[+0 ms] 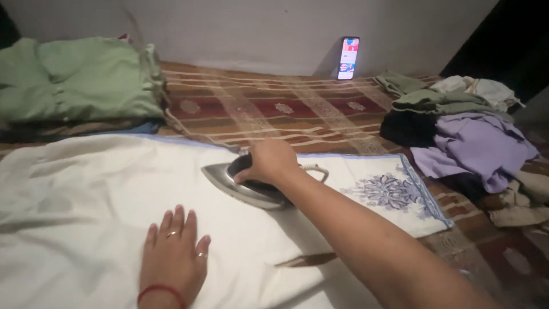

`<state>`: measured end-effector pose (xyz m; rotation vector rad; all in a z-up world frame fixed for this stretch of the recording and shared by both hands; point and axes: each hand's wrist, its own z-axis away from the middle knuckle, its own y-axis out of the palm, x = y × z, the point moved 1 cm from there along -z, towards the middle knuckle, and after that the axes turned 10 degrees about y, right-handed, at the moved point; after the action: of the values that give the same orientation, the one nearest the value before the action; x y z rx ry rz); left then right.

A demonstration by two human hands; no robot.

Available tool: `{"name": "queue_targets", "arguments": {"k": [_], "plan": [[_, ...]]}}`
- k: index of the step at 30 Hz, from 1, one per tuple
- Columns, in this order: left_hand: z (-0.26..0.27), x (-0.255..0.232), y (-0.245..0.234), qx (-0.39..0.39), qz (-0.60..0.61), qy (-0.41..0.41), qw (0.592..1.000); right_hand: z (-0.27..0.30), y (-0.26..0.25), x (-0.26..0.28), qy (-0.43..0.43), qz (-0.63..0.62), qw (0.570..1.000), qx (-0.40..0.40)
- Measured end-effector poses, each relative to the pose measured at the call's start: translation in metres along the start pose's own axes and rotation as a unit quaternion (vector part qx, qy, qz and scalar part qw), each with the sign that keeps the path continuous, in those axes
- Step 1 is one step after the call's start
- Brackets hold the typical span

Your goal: Iron and fold pieces of clothing on a bed.

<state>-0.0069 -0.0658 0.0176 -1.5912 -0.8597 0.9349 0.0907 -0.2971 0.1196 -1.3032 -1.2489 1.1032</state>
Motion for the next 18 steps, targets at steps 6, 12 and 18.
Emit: {"name": "queue_targets", "arguments": {"k": [6,12,18], "plan": [[-0.017,0.018,0.011,0.060,-0.075,0.003,0.995,-0.068,0.004,-0.030,0.022,0.014,1.000,0.005],[-0.022,0.069,0.106,-0.114,-0.138,0.037,0.983,-0.148,0.068,-0.089,-0.091,0.018,0.979,-0.180],[-0.030,0.102,0.164,-0.193,-0.161,0.056,0.966,-0.100,0.060,-0.073,-0.047,0.041,0.956,-0.287]]}}
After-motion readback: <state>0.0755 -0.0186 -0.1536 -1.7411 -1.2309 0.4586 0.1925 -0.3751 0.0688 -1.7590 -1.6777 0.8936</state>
